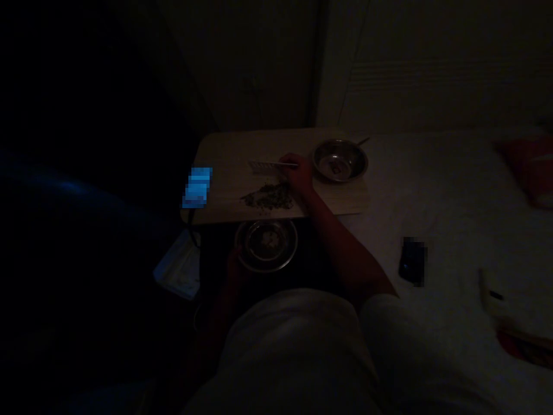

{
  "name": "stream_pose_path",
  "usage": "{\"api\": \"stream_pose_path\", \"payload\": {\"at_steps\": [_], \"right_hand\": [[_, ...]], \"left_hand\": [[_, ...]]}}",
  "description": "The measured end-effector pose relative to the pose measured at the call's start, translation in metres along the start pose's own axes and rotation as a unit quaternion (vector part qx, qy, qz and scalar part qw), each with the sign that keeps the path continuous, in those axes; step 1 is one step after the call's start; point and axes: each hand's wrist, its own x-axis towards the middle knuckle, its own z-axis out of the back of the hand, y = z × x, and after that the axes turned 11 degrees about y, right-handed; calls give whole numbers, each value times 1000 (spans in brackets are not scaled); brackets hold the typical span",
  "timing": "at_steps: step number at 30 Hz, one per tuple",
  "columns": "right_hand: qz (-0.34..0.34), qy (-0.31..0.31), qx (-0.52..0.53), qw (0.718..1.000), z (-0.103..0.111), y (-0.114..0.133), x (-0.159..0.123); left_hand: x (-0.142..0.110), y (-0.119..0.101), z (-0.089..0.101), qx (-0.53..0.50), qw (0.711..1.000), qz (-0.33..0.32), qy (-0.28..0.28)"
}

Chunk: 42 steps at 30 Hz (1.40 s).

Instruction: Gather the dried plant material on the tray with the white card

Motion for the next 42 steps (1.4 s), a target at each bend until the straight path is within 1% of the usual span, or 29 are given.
{"api": "stream_pose_path", "payload": {"at_steps": [4, 9, 14, 19, 27, 31, 33, 35, 38, 42], "right_hand": [[-13, 35, -6, 999, 2, 9, -6], [-27, 69, 19, 997, 3, 18, -11], [-43, 84, 37, 995, 4, 20, -11], [-31, 90, 26, 995, 4, 21, -10], [-33, 68, 9, 997, 4, 17, -11], [-29, 54, 28, 998, 5, 17, -10], [-21, 47, 27, 998, 5, 19, -9], [-10, 43, 18, 999, 6, 23, -10], [5, 35, 8, 999, 8, 34, -15], [6, 1, -1, 1000, 12, 54, -34]], "left_hand": [[-1, 0, -3, -1, 1000, 2, 4], [-3, -1, -8, -2, 1000, 1, -10], [-2, -1, -5, 6, 1000, 10, -5], [1, 0, 0, 7, 1000, -13, -20], [7, 3, 5, -14, 1000, 11, 11], [3, 2, 1, -6, 1000, -3, -6], [1, 1, -1, -6, 1000, -1, 1], [1, 1, -2, -8, 1000, 3, 8], [1, 2, -1, -7, 1000, 3, -4], [-1, 1, -4, -12, 1000, 8, -1]]}}
